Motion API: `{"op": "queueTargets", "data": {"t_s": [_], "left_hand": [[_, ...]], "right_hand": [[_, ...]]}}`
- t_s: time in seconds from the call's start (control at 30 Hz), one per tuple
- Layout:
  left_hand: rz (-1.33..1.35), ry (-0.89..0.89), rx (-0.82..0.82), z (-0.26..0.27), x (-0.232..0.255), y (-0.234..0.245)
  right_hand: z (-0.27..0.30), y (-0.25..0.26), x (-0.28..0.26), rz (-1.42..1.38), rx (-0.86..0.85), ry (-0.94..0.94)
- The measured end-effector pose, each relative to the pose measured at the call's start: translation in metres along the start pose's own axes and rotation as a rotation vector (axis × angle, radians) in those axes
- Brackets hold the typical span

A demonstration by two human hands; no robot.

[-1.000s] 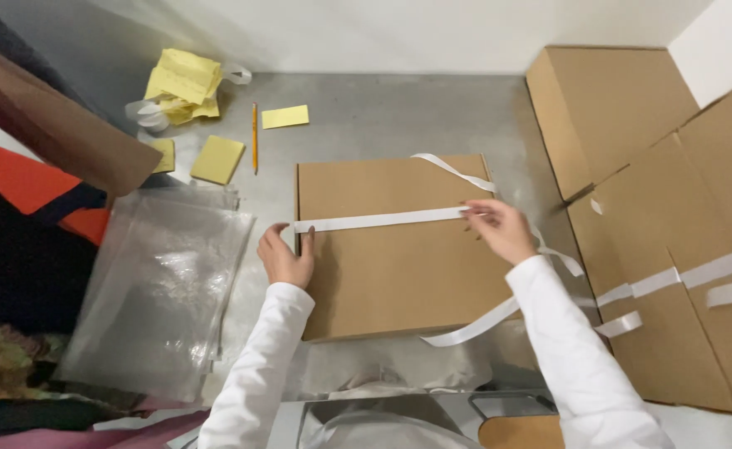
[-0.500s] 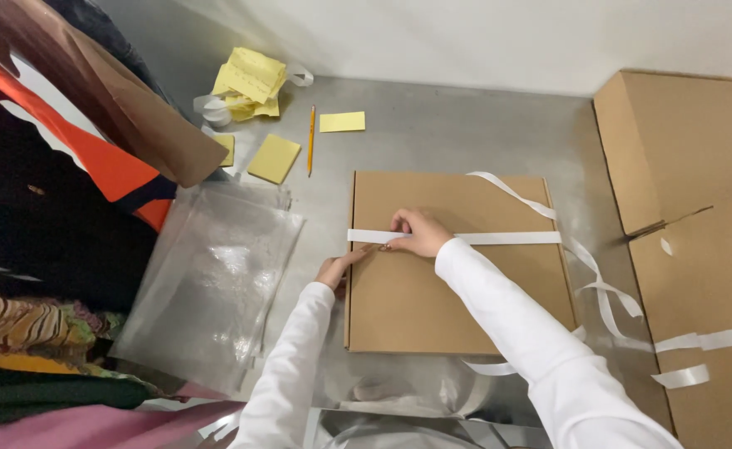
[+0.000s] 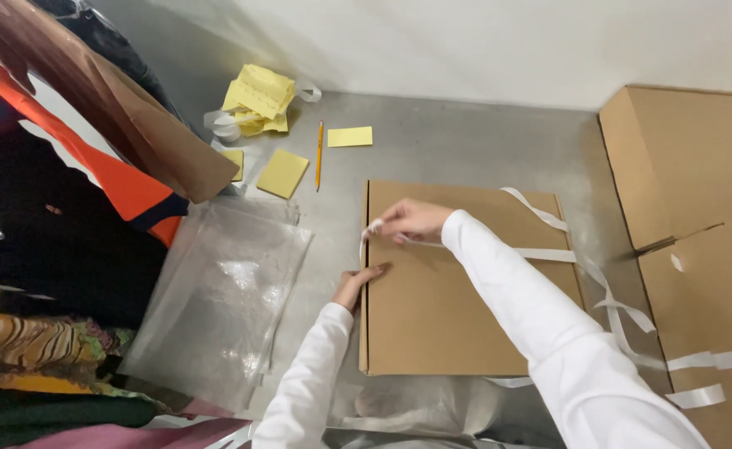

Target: The person removes a cardboard box from a stack, unties a white ribbon, and opens the box to reveal a folded brown garment inside a plastic bag. They remove the garment, place it on the table, and then fold the plastic bag. The person then closes the empty box and places it back on the stack.

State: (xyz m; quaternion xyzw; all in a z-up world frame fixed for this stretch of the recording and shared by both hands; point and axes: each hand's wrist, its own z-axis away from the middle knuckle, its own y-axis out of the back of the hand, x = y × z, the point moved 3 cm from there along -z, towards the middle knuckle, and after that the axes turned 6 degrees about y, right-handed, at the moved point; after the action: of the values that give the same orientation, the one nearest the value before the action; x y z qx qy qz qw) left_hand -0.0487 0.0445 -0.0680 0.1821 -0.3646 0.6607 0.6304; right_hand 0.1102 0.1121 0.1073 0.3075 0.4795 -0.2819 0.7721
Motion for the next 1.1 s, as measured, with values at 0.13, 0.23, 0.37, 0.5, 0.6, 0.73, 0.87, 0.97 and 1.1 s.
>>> {"op": "queueTargets", "data": {"t_s": [0.13,0.23,0.37,0.5,0.6,0.73,0.87,0.97,1.1], "left_hand": [[0.011,-0.041,0.04,0.008,-0.006,0.006],[0.039,-0.038,0.081,0.011,0.0,0.022],[-0.058,-0.116,0.102,0.033,0.026,0.056],[-0.017,-0.216,0.104,0.056,0.044,0.095],[0.078,-0.179,0.063,0.025,0.031,0.147],[0.095,-0.167,0.12,0.05,0.04,0.173],[0.125,-0.113,0.144,0.08,0.051,0.181],[0.153,-0.083,0.103,0.064,0.039,0.197],[0.135,-0.128,0.075,0.0,0.025,0.236]], "right_hand": [[-0.043,0.035,0.004,-0.341,0.323,0.134],[-0.069,0.091,0.044,-0.481,0.617,0.169],[-0.004,0.174,0.086,-0.373,1.197,0.231],[0.107,0.318,0.238,-0.195,1.599,0.288],[0.231,0.295,0.219,0.819,1.843,0.35],[0.283,0.237,0.216,1.278,1.67,0.123],[0.223,0.174,0.212,0.313,1.189,-0.026],[0.146,0.138,0.201,-0.064,0.961,0.08],[0.081,0.127,0.18,-0.253,0.937,-0.001]]}}
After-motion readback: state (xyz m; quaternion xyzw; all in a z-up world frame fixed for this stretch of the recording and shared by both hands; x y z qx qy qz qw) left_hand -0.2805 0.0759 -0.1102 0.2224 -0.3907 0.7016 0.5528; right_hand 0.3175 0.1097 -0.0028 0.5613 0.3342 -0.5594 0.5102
